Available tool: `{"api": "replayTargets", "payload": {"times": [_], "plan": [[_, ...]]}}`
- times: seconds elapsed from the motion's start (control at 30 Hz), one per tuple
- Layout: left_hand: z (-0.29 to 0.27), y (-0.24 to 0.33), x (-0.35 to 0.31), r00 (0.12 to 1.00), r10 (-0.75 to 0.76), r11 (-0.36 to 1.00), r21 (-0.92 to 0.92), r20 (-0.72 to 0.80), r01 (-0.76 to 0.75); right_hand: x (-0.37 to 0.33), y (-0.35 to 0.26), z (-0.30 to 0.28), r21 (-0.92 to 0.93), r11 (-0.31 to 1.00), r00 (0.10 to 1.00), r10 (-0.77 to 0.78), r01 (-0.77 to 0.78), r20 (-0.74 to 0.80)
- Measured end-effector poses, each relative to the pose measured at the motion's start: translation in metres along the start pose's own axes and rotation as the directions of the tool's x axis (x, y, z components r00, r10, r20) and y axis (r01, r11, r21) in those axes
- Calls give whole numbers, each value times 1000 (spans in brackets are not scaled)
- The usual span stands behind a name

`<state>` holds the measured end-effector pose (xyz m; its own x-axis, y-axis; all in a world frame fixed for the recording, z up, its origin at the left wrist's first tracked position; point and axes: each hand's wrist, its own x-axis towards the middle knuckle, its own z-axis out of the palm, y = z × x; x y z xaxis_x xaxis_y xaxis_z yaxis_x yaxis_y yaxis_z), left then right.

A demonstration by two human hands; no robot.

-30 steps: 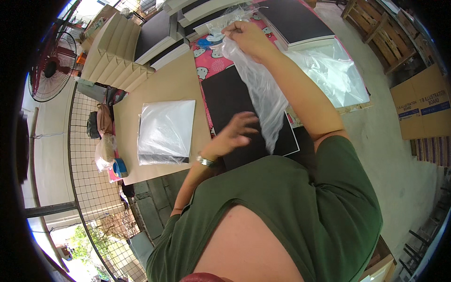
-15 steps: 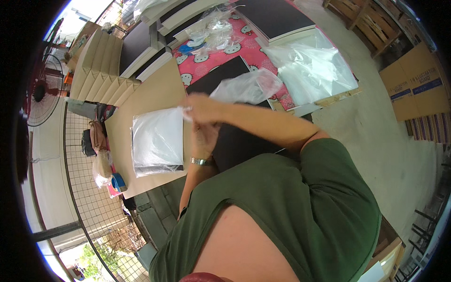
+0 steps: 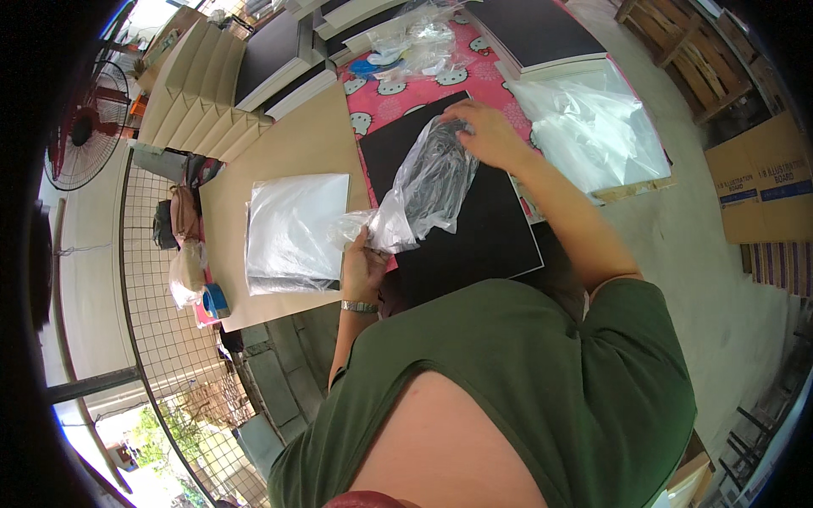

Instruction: The person wraps several square items in brown paper using tape, then places them into plastic bags.

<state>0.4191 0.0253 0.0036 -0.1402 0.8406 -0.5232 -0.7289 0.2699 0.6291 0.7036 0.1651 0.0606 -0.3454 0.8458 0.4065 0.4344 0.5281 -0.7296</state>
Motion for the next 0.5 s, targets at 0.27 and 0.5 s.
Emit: {"api": "replayTargets", "payload": {"times": [0.27, 0.5], "plan": [[-19, -1, 8, 999, -32, 999, 15, -12, 32, 13, 16, 18, -140, 985, 988, -120, 106, -100], [-21, -4, 2, 986, -76, 997, -42, -145, 71, 20, 43, 7, -403, 680, 751, 660, -613, -28]]}}
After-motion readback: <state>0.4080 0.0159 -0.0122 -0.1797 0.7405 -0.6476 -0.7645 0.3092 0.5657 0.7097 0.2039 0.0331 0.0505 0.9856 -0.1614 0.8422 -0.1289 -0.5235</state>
